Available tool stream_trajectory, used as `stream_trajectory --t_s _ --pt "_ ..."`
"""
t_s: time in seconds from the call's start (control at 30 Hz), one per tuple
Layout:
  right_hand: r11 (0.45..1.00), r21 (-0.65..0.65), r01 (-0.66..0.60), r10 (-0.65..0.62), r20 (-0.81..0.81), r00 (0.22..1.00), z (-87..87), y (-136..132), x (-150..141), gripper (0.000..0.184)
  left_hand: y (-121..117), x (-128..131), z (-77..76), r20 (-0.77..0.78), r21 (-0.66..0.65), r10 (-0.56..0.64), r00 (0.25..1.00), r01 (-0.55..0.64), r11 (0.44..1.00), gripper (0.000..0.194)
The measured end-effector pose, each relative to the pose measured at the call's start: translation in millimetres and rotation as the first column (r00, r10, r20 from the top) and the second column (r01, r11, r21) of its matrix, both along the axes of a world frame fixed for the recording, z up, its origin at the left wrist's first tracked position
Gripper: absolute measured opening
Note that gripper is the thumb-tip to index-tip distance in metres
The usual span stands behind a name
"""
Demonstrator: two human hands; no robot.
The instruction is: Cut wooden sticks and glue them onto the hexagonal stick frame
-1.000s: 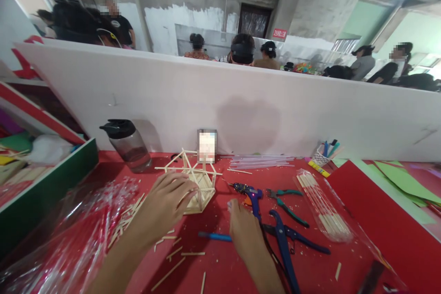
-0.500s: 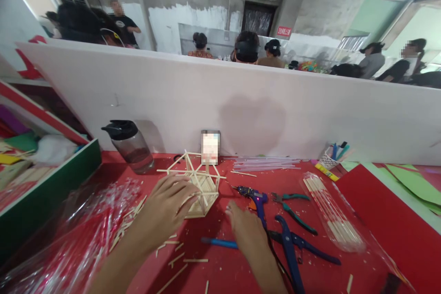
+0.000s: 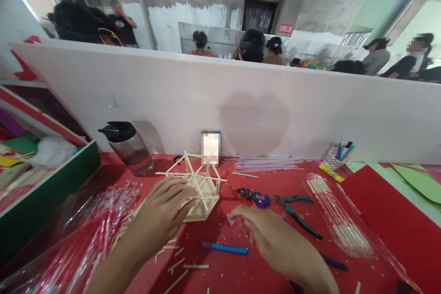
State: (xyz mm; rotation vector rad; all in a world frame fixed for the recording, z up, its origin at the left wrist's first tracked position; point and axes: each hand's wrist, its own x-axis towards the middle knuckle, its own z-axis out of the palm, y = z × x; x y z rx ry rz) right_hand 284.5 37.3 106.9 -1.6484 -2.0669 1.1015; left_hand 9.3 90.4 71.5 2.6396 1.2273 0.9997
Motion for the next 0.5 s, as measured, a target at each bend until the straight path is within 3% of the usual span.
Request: stream_trajectory --t_s 0.1,0.2,0.27,0.33,0.4,0.5 --pt "0.996 -0.017 0.092 -0.091 -0.406 0.909 16.9 12.9 -13.7 0.029 0.2 -0.1 -0.8 -0.002 0.0 -0.008 1.0 0.008 1.0 0.013" --pt "0.986 -0.009 0.169 -0.122 -0.731 0.671 19.2 25.6 -34.6 0.033 -0.6 0.3 -0.7 0.003 -0.017 -0.001 1.0 0.001 1.0 0.013" --pt "0.986 -0.017 0.166 -0.1 -0.856 0.507 12.7 31.6 -46.6 0.029 -1.2 1.1 -0.1 -0.002 -0.029 0.006 1.0 -0.006 1.0 0.012" --pt "0.984 -0.039 0.174 -0.106 -0.914 0.392 2.7 35.5 -55.2 0.027 -1.7 1.8 0.5 -0.01 -0.034 0.008 1.0 -0.008 0.999 0.012" --pt "0.98 -0.061 0.19 -0.13 -0.919 0.371 -7.8 38.3 -60.3 0.025 -1.7 2.1 0.6 -0.015 -0.036 0.011 1.0 -0.012 0.999 0.011" --pt "0.973 -0.07 0.22 -0.174 -0.851 0.495 -19.0 41.9 -63.9 0.023 -1.3 2.0 -0.2 -0.012 -0.037 0.023 1.0 -0.024 0.999 0.01"
